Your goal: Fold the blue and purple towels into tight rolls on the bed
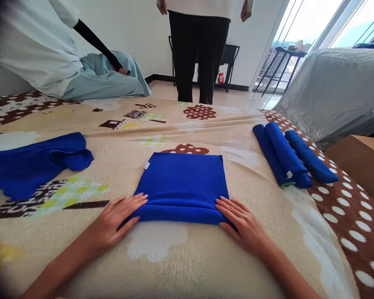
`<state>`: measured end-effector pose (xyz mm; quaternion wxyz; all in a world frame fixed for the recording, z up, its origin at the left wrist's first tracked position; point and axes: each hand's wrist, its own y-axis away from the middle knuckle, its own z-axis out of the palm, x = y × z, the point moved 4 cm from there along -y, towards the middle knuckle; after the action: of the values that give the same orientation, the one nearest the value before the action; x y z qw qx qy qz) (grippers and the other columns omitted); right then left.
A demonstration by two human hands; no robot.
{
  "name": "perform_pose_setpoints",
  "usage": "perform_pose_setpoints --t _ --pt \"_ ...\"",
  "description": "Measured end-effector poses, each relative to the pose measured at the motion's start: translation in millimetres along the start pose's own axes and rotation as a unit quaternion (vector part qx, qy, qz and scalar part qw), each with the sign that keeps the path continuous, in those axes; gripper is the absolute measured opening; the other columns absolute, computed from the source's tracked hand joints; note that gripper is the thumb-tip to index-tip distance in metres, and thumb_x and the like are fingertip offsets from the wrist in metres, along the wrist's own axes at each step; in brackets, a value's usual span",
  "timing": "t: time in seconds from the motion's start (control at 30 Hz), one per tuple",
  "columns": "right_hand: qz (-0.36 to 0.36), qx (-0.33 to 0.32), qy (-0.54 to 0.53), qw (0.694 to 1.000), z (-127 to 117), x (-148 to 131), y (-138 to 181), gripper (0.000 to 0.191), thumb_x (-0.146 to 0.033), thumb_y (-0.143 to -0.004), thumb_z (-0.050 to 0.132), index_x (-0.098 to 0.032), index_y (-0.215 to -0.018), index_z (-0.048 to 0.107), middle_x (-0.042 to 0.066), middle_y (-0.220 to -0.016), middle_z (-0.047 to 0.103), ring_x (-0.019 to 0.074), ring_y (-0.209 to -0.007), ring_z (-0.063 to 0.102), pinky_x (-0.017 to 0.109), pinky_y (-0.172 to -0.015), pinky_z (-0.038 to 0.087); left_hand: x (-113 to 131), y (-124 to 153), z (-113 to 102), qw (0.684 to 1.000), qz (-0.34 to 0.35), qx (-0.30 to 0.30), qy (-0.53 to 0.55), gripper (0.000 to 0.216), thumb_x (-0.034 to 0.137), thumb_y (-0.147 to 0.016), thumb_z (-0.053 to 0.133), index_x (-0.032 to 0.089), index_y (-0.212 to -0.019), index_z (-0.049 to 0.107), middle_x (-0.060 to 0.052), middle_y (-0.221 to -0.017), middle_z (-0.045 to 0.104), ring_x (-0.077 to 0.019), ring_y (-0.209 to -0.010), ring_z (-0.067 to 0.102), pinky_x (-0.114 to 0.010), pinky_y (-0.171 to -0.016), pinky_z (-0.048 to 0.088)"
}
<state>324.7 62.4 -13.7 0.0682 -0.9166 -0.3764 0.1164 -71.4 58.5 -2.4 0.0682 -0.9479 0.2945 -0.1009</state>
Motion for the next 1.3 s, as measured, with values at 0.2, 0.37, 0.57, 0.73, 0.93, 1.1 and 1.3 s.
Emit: perform_pose_setpoints --t 0.2,0.37,0.57,0.73,0.93,1.1,1.3 --pt "0.005 0.049 -0.001 0.999 -6.4 -2.0 22.0 0.058 -0.024 -0.095 0.059 -0.024 -0.151 0.043 0.007 -0.142 0.059 0.0220 -0.134 0.054 0.043 -0.108 0.049 7.7 21.8 -15.0 0.998 -0.011 0.054 -0.018 0.052 0.022 -0.096 0.051 0.028 -0.147 0.044 -0.006 -0.134 0.065 -0.0228 -0.123 0.059 -0.039 -0.104 0.034" --pt "0.032 0.046 0.004 0.998 -6.8 -3.4 10.5 0.055 -0.031 -0.096 0.060 -0.024 -0.148 0.045 0.009 -0.132 0.063 0.0232 -0.121 0.059 0.044 -0.101 0.050 26.3 6.2 -17.1 0.999 0.005 0.048 -0.004 0.051 0.025 -0.095 0.055 0.028 -0.145 0.048 -0.007 -0.129 0.063 -0.0259 -0.122 0.055 -0.042 -0.104 0.034" --pt "0.059 0.036 -0.011 0.998 -9.8 3.3 8.9 0.039 -0.037 -0.095 0.061 -0.029 -0.133 0.061 0.009 -0.121 0.065 0.0243 -0.115 0.059 0.044 -0.096 0.050 16.6 6.2 -11.7 0.999 -0.002 0.019 0.051 0.033 0.026 -0.097 0.055 0.028 -0.129 0.060 -0.003 -0.110 0.068 -0.0207 -0.103 0.060 -0.035 -0.092 0.043" --pt "0.049 0.048 -0.013 0.998 -11.9 2.4 19.9 0.029 -0.035 -0.094 0.062 -0.030 -0.122 0.067 0.007 -0.119 0.065 0.0239 -0.114 0.059 0.044 -0.096 0.048 13.5 12.4 -17.1 0.998 0.002 -0.001 0.059 0.026 0.021 -0.093 0.057 0.029 -0.116 0.066 -0.004 -0.115 0.066 -0.0225 -0.110 0.058 -0.038 -0.097 0.043" --pt "0.068 0.055 -0.040 0.995 -17.9 0.3 24.6 0.023 -0.033 -0.096 0.058 -0.028 -0.115 0.068 0.007 -0.109 0.066 0.0218 -0.105 0.061 0.040 -0.092 0.049 6.7 13.8 -22.2 0.997 -0.001 -0.004 0.078 0.030 0.019 -0.092 0.058 0.030 -0.119 0.065 0.001 -0.114 0.070 -0.0196 -0.110 0.061 -0.035 -0.100 0.044" --pt "0.126 0.036 -0.023 0.991 -12.2 3.2 5.3 0.019 -0.032 -0.100 0.049 -0.023 -0.095 0.065 0.007 -0.105 0.065 0.0210 -0.097 0.061 0.040 -0.086 0.049 7.9 2.2 -18.9 0.992 -0.110 0.038 0.052 0.021 0.031 -0.097 0.051 0.024 -0.113 0.063 -0.004 -0.111 0.071 -0.0234 -0.101 0.063 -0.037 -0.087 0.048" --pt "0.078 0.151 0.140 0.975 1.8 -35.6 -6.2 0.039 -0.012 -0.095 0.048 -0.020 -0.131 0.060 0.012 -0.131 0.063 0.0269 -0.120 0.059 0.047 -0.101 0.041 72.1 -9.4 -4.3 0.977 -0.013 0.165 -0.132 0.045 0.000 -0.091 0.040 0.016 -0.128 0.061 -0.014 -0.136 0.063 -0.0289 -0.125 0.058 -0.046 -0.100 0.037"
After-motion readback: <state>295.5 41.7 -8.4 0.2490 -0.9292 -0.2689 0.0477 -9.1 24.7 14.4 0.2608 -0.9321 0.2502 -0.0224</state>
